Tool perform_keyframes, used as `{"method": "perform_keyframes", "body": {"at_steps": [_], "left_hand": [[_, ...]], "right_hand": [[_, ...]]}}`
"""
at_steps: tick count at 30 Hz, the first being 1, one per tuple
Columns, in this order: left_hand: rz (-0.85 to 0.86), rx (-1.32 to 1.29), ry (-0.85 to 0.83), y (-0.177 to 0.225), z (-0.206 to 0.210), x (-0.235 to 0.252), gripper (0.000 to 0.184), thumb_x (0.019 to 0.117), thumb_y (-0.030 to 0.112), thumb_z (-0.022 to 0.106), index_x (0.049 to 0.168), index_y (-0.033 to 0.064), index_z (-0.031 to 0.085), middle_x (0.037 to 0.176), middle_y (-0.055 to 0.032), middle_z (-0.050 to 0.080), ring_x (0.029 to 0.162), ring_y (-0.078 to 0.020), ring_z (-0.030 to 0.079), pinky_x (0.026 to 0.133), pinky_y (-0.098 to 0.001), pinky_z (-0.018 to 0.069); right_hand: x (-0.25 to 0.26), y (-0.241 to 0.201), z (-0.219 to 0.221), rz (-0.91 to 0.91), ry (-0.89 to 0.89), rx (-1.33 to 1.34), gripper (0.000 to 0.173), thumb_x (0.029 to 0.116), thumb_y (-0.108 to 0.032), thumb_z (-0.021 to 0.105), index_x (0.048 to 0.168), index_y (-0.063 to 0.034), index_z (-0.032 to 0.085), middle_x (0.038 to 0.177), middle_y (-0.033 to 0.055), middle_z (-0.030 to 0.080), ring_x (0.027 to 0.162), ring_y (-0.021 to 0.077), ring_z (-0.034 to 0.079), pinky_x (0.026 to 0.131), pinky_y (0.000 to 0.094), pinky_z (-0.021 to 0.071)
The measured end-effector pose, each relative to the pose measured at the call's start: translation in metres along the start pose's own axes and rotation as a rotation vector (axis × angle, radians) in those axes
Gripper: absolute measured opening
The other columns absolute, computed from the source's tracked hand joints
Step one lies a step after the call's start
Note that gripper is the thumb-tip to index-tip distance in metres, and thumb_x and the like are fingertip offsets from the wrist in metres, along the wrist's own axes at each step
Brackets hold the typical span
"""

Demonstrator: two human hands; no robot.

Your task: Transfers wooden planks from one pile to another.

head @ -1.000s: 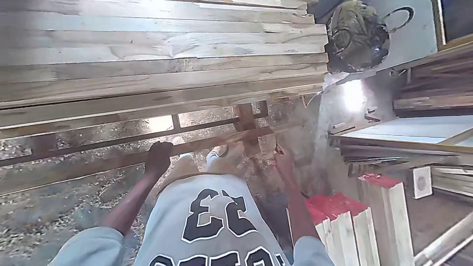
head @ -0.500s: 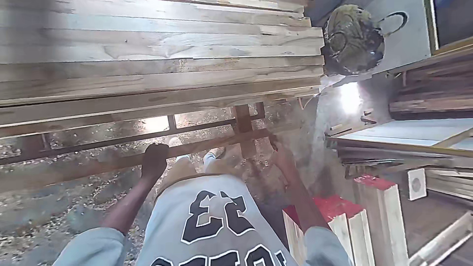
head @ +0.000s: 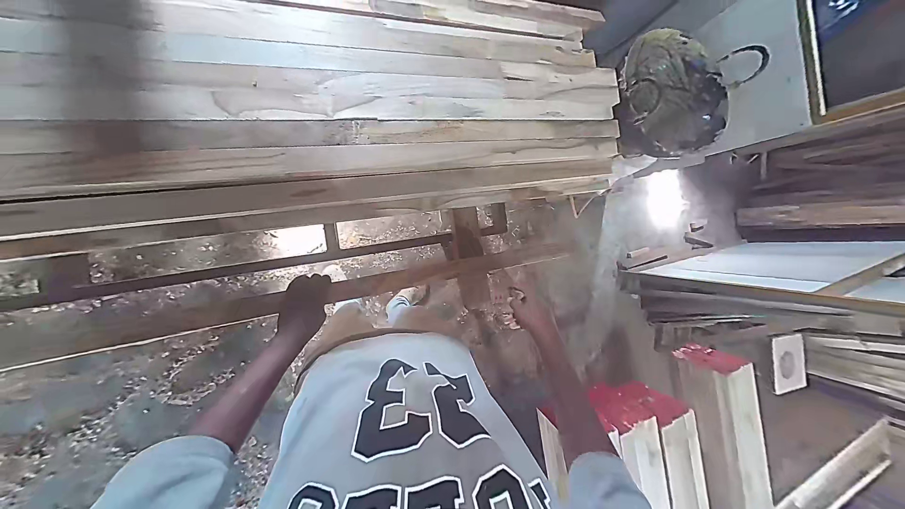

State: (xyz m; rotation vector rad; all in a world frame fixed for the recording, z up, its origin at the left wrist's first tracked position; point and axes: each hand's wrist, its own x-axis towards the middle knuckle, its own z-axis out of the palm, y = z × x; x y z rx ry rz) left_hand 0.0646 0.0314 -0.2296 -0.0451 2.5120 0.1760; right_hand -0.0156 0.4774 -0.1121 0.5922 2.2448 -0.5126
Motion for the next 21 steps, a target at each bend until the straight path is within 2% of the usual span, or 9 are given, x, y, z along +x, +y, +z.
{"method": "perform_keyframes", "body": {"at_steps": [2,3,4,8,10,14,17,19,21], "left_hand": [[0.034,-0.011,-0.128,0.006,-0.013,0.010,0.053,0.0758,-0.002,0.073,0.127,-0.0018,0.060,0.125,-0.0243,0.064,0.120,-0.0442,0.059,0.105,-0.0590,0.0451],[0.049,-0.019,-0.196,0.010,-0.020,0.015,0.059,0.0747,0.001,0.076,0.131,-0.0020,0.058,0.128,-0.0248,0.062,0.122,-0.0449,0.058,0.105,-0.0604,0.0448],[0.062,-0.029,-0.254,0.016,-0.027,0.020,0.062,0.0749,0.004,0.078,0.133,-0.0022,0.056,0.129,-0.0256,0.061,0.123,-0.0455,0.058,0.105,-0.0620,0.0451],[0.126,-0.090,-0.423,0.043,-0.051,0.048,0.062,0.0802,0.007,0.077,0.136,-0.0029,0.052,0.129,-0.0290,0.060,0.123,-0.0481,0.058,0.098,-0.0683,0.0480],[0.163,-0.105,-0.481,0.056,-0.053,0.064,0.061,0.0827,0.007,0.076,0.138,-0.0026,0.051,0.129,-0.0297,0.060,0.123,-0.0480,0.059,0.097,-0.0679,0.0485],[0.214,-0.098,-0.513,0.071,-0.050,0.081,0.057,0.0863,0.007,0.075,0.137,-0.0033,0.052,0.128,-0.0295,0.062,0.123,-0.0476,0.059,0.100,-0.0666,0.0474],[0.203,-0.091,-0.511,0.074,-0.050,0.081,0.055,0.0864,0.007,0.074,0.136,-0.0025,0.053,0.125,-0.0287,0.063,0.121,-0.0466,0.061,0.099,-0.0663,0.0484],[0.190,-0.088,-0.502,0.073,-0.048,0.081,0.057,0.0850,0.007,0.074,0.137,-0.0013,0.052,0.126,-0.0284,0.063,0.120,-0.0469,0.060,0.097,-0.0671,0.0490],[0.172,-0.080,-0.487,0.075,-0.046,0.076,0.061,0.0833,0.007,0.075,0.138,-0.0011,0.051,0.128,-0.0291,0.061,0.122,-0.0480,0.059,0.097,-0.0682,0.0489]], "right_hand": [[0.001,0.017,-0.001,0.052,0.107,0.149,0.048,0.1049,-0.019,0.054,0.152,-0.0129,0.048,0.120,0.0212,0.068,0.091,0.0291,0.073,0.082,0.0471,0.0616],[0.002,0.027,0.003,0.034,0.163,0.229,0.049,0.1062,-0.019,0.054,0.154,-0.0132,0.045,0.114,0.0206,0.069,0.082,0.0266,0.075,0.074,0.0440,0.0639],[0.005,0.038,0.009,-0.017,0.213,0.277,0.050,0.1061,-0.017,0.053,0.155,-0.0115,0.043,0.114,0.0207,0.069,0.079,0.0257,0.075,0.072,0.0430,0.0648],[0.018,0.055,0.029,-0.204,0.391,0.267,0.053,0.1017,-0.008,0.056,0.153,-0.0035,0.046,0.136,0.0246,0.062,0.112,0.0349,0.068,0.098,0.0488,0.0557],[0.029,0.051,0.037,-0.256,0.441,0.231,0.055,0.0990,-0.003,0.056,0.153,-0.0036,0.046,0.140,0.0257,0.059,0.121,0.0394,0.064,0.104,0.0514,0.0517],[0.056,0.031,0.036,-0.141,0.432,0.053,0.055,0.1038,-0.014,0.055,0.158,-0.0149,0.042,0.148,0.0242,0.052,0.120,0.0399,0.064,0.099,0.0514,0.0546],[0.044,0.031,0.035,-0.005,0.306,-0.134,0.063,0.1022,-0.015,0.055,0.162,-0.0225,0.034,0.149,0.0260,0.048,0.112,0.0405,0.067,0.092,0.0524,0.0578],[0.031,0.040,0.031,0.043,0.234,-0.192,0.066,0.1002,-0.016,0.057,0.162,-0.0243,0.034,0.146,0.0260,0.051,0.111,0.0409,0.067,0.092,0.0541,0.0572],[0.020,0.042,0.018,0.034,0.215,-0.128,0.059,0.1029,-0.019,0.055,0.160,-0.0190,0.038,0.145,0.0248,0.052,0.119,0.0407,0.064,0.099,0.0542,0.0536]]}}
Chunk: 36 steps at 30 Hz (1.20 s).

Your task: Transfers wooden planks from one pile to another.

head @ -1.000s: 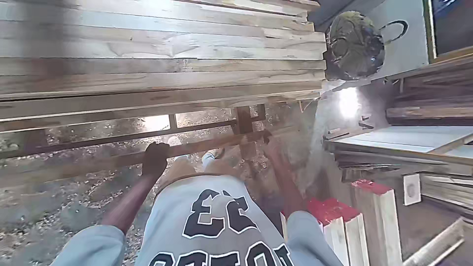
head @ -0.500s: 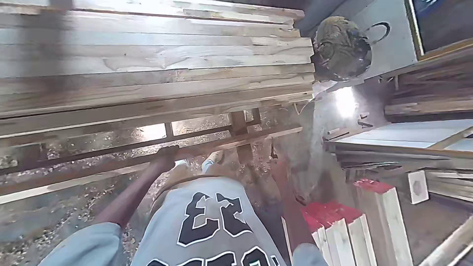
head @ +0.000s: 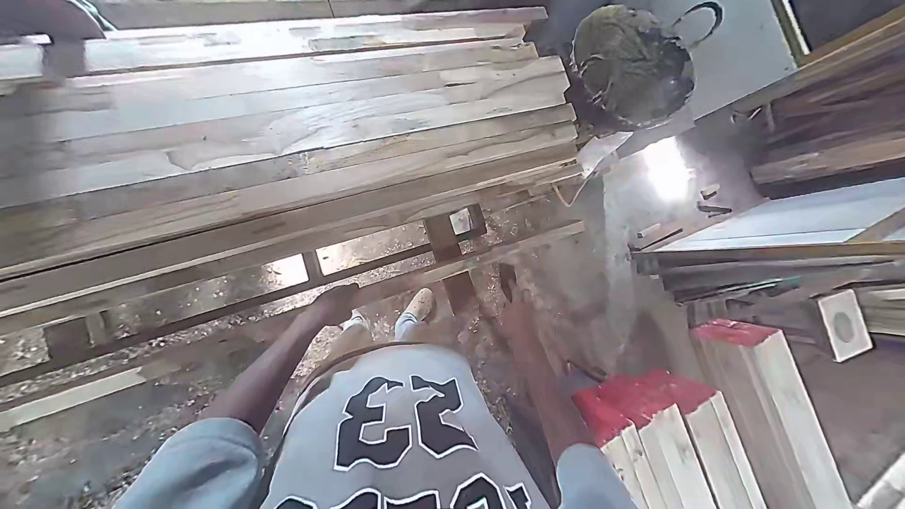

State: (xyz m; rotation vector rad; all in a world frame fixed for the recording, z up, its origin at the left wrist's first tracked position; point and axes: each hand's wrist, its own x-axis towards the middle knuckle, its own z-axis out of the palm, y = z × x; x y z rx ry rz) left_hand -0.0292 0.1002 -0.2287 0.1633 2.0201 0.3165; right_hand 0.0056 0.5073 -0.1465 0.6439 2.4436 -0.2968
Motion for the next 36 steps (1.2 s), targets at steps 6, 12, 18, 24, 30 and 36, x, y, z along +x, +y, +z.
{"method": "perform_keyframes", "body": {"at_steps": [6,12,18,24,30,36], "left_hand": [[-0.042,0.000,0.087,0.007,0.009,-0.010,0.065,0.0792,0.008,0.077,0.138,-0.0005,0.050,0.131,-0.0277,0.060,0.124,-0.0468,0.059,0.098,-0.0671,0.0488],[-0.051,-0.002,0.103,0.010,0.012,-0.015,0.068,0.0786,0.009,0.078,0.139,-0.0014,0.049,0.133,-0.0272,0.059,0.127,-0.0455,0.057,0.105,-0.0636,0.0458],[-0.045,-0.015,0.124,0.012,0.012,-0.018,0.067,0.0779,0.009,0.079,0.137,-0.0024,0.051,0.131,-0.0277,0.060,0.126,-0.0465,0.057,0.103,-0.0649,0.0462],[-0.077,0.020,0.174,0.017,0.018,-0.021,0.067,0.0738,0.009,0.081,0.133,-0.0028,0.054,0.128,-0.0263,0.062,0.123,-0.0452,0.058,0.104,-0.0621,0.0460],[-0.105,0.078,0.251,0.025,0.029,-0.020,0.062,0.0712,0.004,0.081,0.128,-0.0034,0.058,0.126,-0.0235,0.063,0.121,-0.0427,0.060,0.107,-0.0580,0.0445],[-0.126,0.080,0.330,0.024,0.043,-0.017,0.057,0.0709,0.003,0.080,0.124,-0.0014,0.061,0.123,-0.0217,0.065,0.119,-0.0417,0.060,0.107,-0.0571,0.0449]], "right_hand": [[0.030,-0.031,-0.019,0.007,0.022,0.503,0.053,0.1012,-0.013,0.057,0.152,-0.0052,0.043,0.120,0.0231,0.067,0.089,0.0300,0.074,0.078,0.0464,0.0625],[-0.014,-0.063,0.034,0.017,-0.099,0.628,0.055,0.0987,-0.016,0.065,0.148,-0.0041,0.043,0.114,0.0235,0.067,0.076,0.0286,0.074,0.069,0.0454,0.0645],[-0.037,-0.043,0.020,0.011,-0.317,0.511,0.057,0.1016,-0.019,0.063,0.154,-0.0111,0.041,0.112,0.0196,0.067,0.082,0.0253,0.073,0.074,0.0420,0.0634],[0.031,0.004,-0.111,-0.341,-0.019,-0.188,0.060,0.0993,-0.001,0.048,0.155,-0.0227,0.048,0.142,0.0256,0.055,0.127,0.0409,0.058,0.105,0.0567,0.0482],[0.105,-0.037,-0.137,-0.933,-0.060,-0.808,0.056,0.0916,0.002,0.063,0.131,-0.0380,0.070,0.134,0.0187,0.064,0.129,0.0409,0.056,0.117,0.0660,0.0290],[0.133,-0.027,-0.138,-0.987,-0.094,-0.971,0.042,0.0936,0.000,0.062,0.122,-0.0280,0.075,0.135,0.0187,0.063,0.133,0.0429,0.052,0.117,0.0692,0.0265]]}}
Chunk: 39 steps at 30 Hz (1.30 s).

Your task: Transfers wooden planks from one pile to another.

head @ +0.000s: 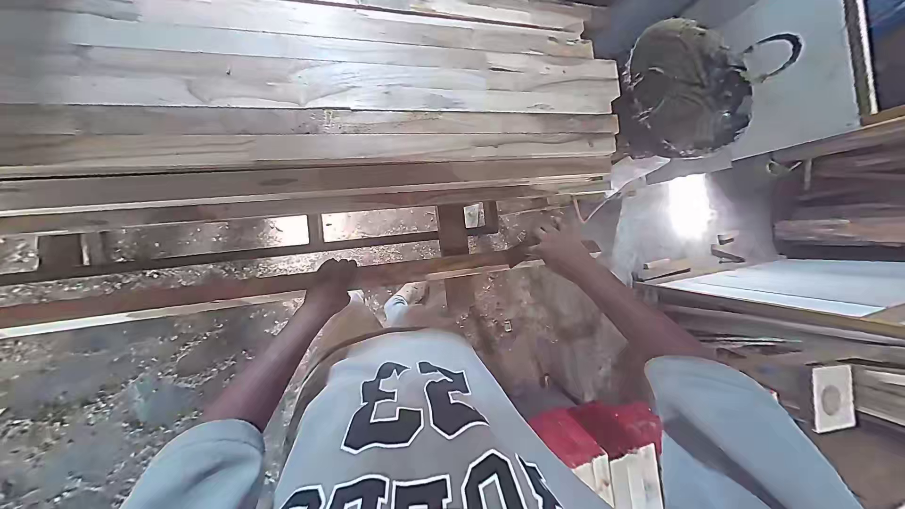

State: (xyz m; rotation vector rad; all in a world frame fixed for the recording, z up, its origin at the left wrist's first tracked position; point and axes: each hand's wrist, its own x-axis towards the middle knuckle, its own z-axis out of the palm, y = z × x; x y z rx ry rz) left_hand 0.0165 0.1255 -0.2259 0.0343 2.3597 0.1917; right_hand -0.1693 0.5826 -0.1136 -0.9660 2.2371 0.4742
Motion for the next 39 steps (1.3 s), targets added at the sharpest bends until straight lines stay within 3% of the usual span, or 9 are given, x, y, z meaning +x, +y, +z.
{"method": "perform_keyframes", "body": {"at_steps": [6,10,13,18,21,26,30,35,39], "left_hand": [[-0.044,0.045,0.022,0.009,0.003,-0.003,0.053,0.0721,-0.001,0.077,0.123,-0.0025,0.063,0.123,-0.0229,0.065,0.119,-0.0427,0.060,0.108,-0.0574,0.0445],[-0.046,0.068,0.116,0.012,0.014,-0.005,0.043,0.0759,-0.007,0.071,0.118,-0.0022,0.064,0.118,-0.0217,0.067,0.117,-0.0406,0.062,0.113,-0.0554,0.0402],[-0.060,0.054,0.174,0.022,0.019,-0.006,0.035,0.0837,-0.010,0.064,0.118,-0.0038,0.065,0.118,-0.0233,0.067,0.118,-0.0416,0.062,0.115,-0.0549,0.0385],[-0.063,0.084,0.175,0.040,0.024,0.001,0.034,0.0878,-0.009,0.061,0.122,-0.0042,0.065,0.120,-0.0250,0.066,0.118,-0.0430,0.062,0.115,-0.0562,0.0385],[-0.015,0.065,0.164,0.035,0.019,-0.001,0.029,0.0903,-0.007,0.060,0.119,-0.0034,0.065,0.117,-0.0251,0.066,0.115,-0.0440,0.062,0.107,-0.0572,0.0447],[0.176,-0.231,-0.062,0.000,-0.004,0.007,0.065,0.0964,0.054,0.065,0.142,0.0081,0.058,0.140,-0.0178,0.062,0.137,-0.0370,0.053,0.123,-0.0640,0.0218],[0.233,-0.306,-0.137,-0.010,-0.024,0.020,0.054,0.0913,0.052,0.073,0.122,0.0070,0.072,0.119,-0.0192,0.071,0.118,-0.0391,0.064,0.109,-0.0691,0.0358],[0.239,-0.241,0.304,0.006,0.003,-0.003,0.040,0.0896,0.036,0.079,0.108,0.0014,0.072,0.107,-0.0189,0.073,0.111,-0.0368,0.067,0.118,-0.0596,0.0325],[0.273,-0.191,0.486,0.011,0.029,-0.009,0.033,0.0920,0.030,0.077,0.104,-0.0007,0.070,0.103,-0.0205,0.073,0.107,-0.0400,0.068,0.113,-0.0594,0.0401]], "right_hand": [[-0.035,0.019,0.006,0.248,-0.067,-0.062,0.027,0.1009,0.000,0.050,0.112,-0.0057,0.075,0.133,0.0243,0.062,0.133,0.0442,0.052,0.118,0.0690,0.0258],[-0.076,0.010,0.017,0.680,-0.103,0.180,0.025,0.0985,-0.009,0.057,0.115,0.0025,0.072,0.129,0.0296,0.063,0.128,0.0484,0.055,0.116,0.0687,0.0289],[-0.102,0.019,0.058,0.843,-0.104,0.652,0.034,0.0980,-0.010,0.059,0.130,-0.0052,0.068,0.133,0.0243,0.064,0.128,0.0406,0.058,0.110,0.0626,0.0403],[-0.116,-0.026,0.156,0.946,0.210,1.569,0.037,0.1049,-0.014,0.058,0.139,0.0001,0.057,0.118,0.0185,0.069,0.094,0.0227,0.069,0.081,0.0384,0.0574],[-0.113,-0.069,0.177,0.995,0.377,1.854,0.037,0.1069,-0.018,0.054,0.140,-0.0018,0.056,0.117,0.0171,0.069,0.090,0.0225,0.071,0.075,0.0387,0.0596],[-0.106,-0.104,0.166,0.998,0.634,2.110,0.037,0.1096,-0.015,0.046,0.144,-0.0008,0.049,0.119,0.0206,0.068,0.094,0.0281,0.072,0.074,0.0440,0.0619],[-0.104,-0.104,0.159,0.932,0.732,2.138,0.038,0.1107,-0.014,0.042,0.146,0.0001,0.045,0.116,0.0194,0.069,0.090,0.0274,0.073,0.072,0.0430,0.0628],[-0.106,-0.096,0.161,0.920,0.814,1.910,0.037,0.1109,-0.016,0.043,0.141,0.0053,0.050,0.114,0.0185,0.069,0.090,0.0219,0.073,0.075,0.0370,0.0627],[-0.088,-0.086,0.163,0.939,0.700,1.390,0.041,0.1095,-0.016,0.046,0.143,0.0072,0.052,0.133,0.0248,0.062,0.116,0.0281,0.066,0.100,0.0409,0.0548]]}}
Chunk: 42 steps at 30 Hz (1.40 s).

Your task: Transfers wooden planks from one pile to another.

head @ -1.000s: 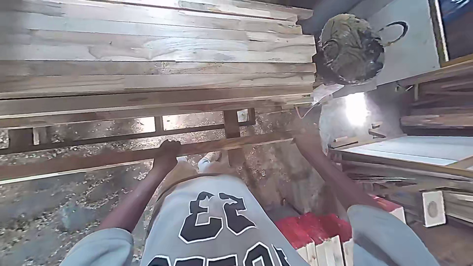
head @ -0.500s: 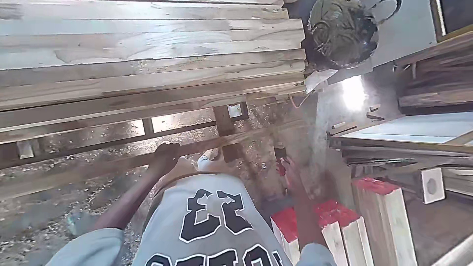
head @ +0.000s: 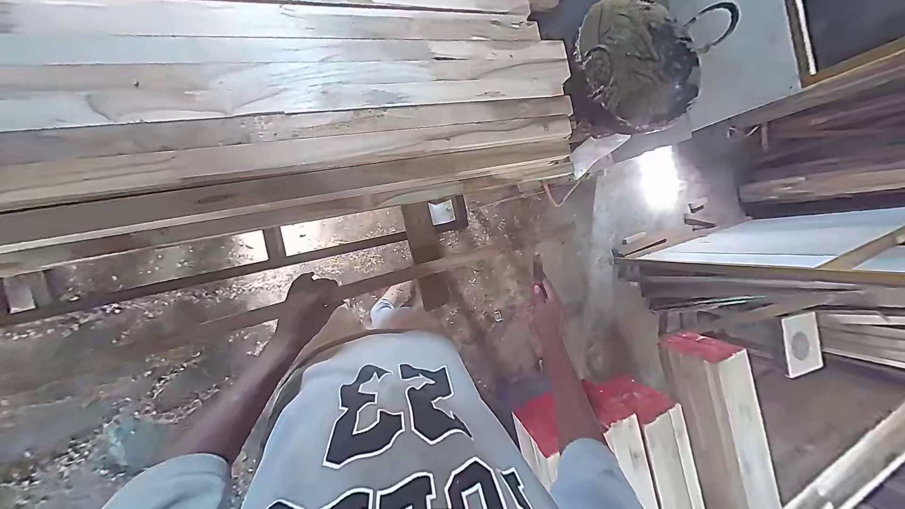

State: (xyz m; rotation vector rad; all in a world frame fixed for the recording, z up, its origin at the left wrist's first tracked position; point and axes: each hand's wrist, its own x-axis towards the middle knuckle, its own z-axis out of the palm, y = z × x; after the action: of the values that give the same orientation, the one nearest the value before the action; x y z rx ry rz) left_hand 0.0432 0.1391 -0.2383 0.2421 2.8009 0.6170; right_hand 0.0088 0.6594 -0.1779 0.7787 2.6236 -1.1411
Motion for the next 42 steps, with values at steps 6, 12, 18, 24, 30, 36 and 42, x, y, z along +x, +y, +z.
{"method": "perform_keyframes", "body": {"at_steps": [6,12,18,24,30,36,42], "left_hand": [[0.001,0.011,0.058,-0.002,0.007,-0.003,0.032,0.0922,0.031,0.076,0.104,0.0021,0.072,0.103,-0.0169,0.074,0.104,-0.0352,0.071,0.113,-0.0572,0.0412],[-0.018,0.027,0.149,0.003,0.014,-0.011,0.032,0.0955,0.032,0.072,0.107,0.0020,0.072,0.107,-0.0182,0.074,0.106,-0.0378,0.070,0.110,-0.0570,0.0446],[0.013,0.060,0.105,-0.004,0.011,-0.007,0.036,0.0967,0.039,0.068,0.106,0.0042,0.071,0.106,-0.0162,0.074,0.106,-0.0355,0.071,0.109,-0.0551,0.0459],[0.020,0.088,-0.004,-0.008,0.006,0.001,0.039,0.0962,0.041,0.068,0.102,0.0024,0.070,0.104,-0.0187,0.072,0.105,-0.0384,0.069,0.103,-0.0558,0.0480],[-0.013,0.063,-0.131,-0.004,-0.004,0.011,0.041,0.0948,0.042,0.070,0.106,0.0024,0.070,0.106,-0.0199,0.071,0.107,-0.0401,0.067,0.102,-0.0572,0.0473],[-0.032,0.083,-0.191,0.003,-0.010,0.013,0.031,0.0936,0.031,0.068,0.107,0.0027,0.067,0.109,-0.0197,0.069,0.107,-0.0402,0.066,0.101,-0.0575,0.0478],[-0.088,0.039,-0.223,0.010,-0.005,0.012,0.036,0.0929,0.032,0.068,0.114,0.0026,0.067,0.113,-0.0212,0.069,0.110,-0.0415,0.065,0.100,-0.0609,0.0474]], "right_hand": [[0.013,-0.015,0.062,-0.087,0.108,-0.434,0.051,0.1028,-0.011,0.055,0.153,-0.0088,0.048,0.141,0.0305,0.053,0.117,0.0437,0.063,0.098,0.0519,0.0544],[-0.001,-0.048,0.025,0.083,0.023,-0.511,0.057,0.1025,-0.012,0.055,0.157,-0.0083,0.040,0.142,0.0314,0.053,0.122,0.0457,0.060,0.102,0.0544,0.0516],[0.023,-0.123,0.024,0.218,-0.179,-0.549,0.039,0.0988,-0.019,0.060,0.134,-0.0019,0.060,0.121,0.0217,0.068,0.108,0.0342,0.069,0.094,0.0525,0.0559],[-0.030,-0.144,0.044,0.180,-0.397,-0.654,0.042,0.0992,-0.021,0.059,0.137,-0.0042,0.059,0.128,0.0219,0.066,0.121,0.0365,0.064,0.102,0.0544,0.0499],[0.013,-0.072,0.013,0.119,-0.023,-0.503,0.053,0.1040,-0.014,0.053,0.156,-0.0083,0.043,0.140,0.0241,0.060,0.123,0.0399,0.063,0.105,0.0537,0.0502],[0.024,-0.036,0.023,0.138,-0.026,-0.616,0.057,0.0986,-0.011,0.058,0.154,-0.0158,0.045,0.147,0.0262,0.051,0.126,0.0427,0.059,0.102,0.0550,0.0519],[0.043,-0.077,-0.019,0.161,-0.053,-0.574,0.049,0.1007,-0.019,0.056,0.148,-0.0069,0.053,0.133,0.0223,0.064,0.120,0.0373,0.065,0.103,0.0547,0.0509]]}}
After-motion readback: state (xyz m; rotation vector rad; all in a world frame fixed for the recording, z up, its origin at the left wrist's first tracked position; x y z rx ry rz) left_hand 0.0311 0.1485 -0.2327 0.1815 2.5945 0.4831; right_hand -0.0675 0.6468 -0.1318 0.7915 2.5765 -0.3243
